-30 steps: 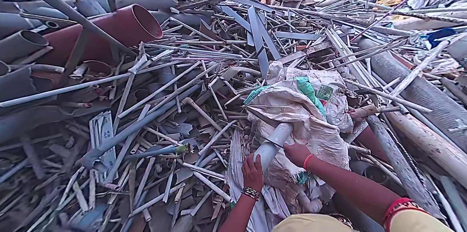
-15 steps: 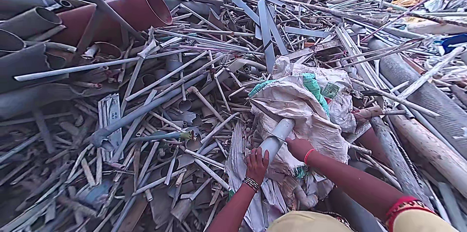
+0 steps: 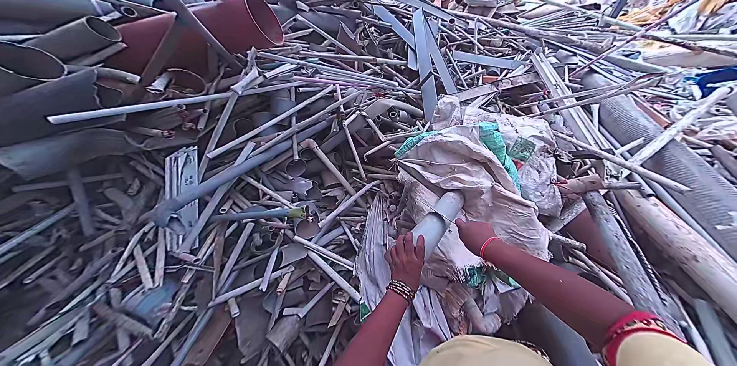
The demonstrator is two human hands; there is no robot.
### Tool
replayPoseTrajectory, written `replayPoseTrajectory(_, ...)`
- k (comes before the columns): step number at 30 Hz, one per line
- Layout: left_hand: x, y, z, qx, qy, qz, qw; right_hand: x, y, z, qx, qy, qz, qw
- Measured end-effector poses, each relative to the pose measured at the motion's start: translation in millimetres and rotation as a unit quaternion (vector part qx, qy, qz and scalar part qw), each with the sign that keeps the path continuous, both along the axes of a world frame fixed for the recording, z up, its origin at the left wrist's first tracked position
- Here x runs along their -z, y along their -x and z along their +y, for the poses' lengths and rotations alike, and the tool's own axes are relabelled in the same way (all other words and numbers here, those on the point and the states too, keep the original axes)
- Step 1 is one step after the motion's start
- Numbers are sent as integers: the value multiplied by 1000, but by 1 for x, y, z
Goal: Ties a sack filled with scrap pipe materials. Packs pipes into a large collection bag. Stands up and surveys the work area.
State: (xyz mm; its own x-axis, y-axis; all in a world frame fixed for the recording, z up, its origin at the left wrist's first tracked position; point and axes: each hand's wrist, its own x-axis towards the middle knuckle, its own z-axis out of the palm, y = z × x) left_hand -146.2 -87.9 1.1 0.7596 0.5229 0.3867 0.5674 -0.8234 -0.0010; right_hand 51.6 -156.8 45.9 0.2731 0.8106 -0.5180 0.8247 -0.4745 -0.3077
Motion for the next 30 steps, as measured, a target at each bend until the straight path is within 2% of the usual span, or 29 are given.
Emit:
replayPoseTrajectory(3, -21, -7, -3, -41, 100, 62, 992, -10, 3, -4, -15, -12, 4, 1000)
replayPoseTrajectory(8, -31, -13, -3, -99, 187, 96, 973, 13, -15, 0, 39, 10, 2, 999)
replayPoseTrajectory(11, -43, -18, 5, -172, 271, 130, 938, 9, -4, -5, 5, -10, 21, 1000)
replayPoseTrajectory(14, -37, -14, 12, -197, 315, 137, 918, 19, -6, -1, -1, -17, 27, 999)
replayPoseTrajectory(17, -30, -4, 21, -198, 332, 133, 912, 5, 10, 8, -13, -3, 0, 1000)
replayPoseTrajectory(21, -29, -4, 9, -188, 318, 129, 920, 8, -9, 23, 10, 14, -24, 1000)
replayPoseTrajectory(25, -25, 0, 11, -188, 323, 126, 919, 7, -11, 23, -64, 6, -23, 998)
replayPoseTrajectory(28, -24, -1, 4, -180, 329, 131, 918, 18, -23, 31, -19, 26, -36, 999)
replayPoseTrajectory(30, -25, 2, 2, -154, 335, 132, 920, 13, -18, 36, -36, 36, -42, 998)
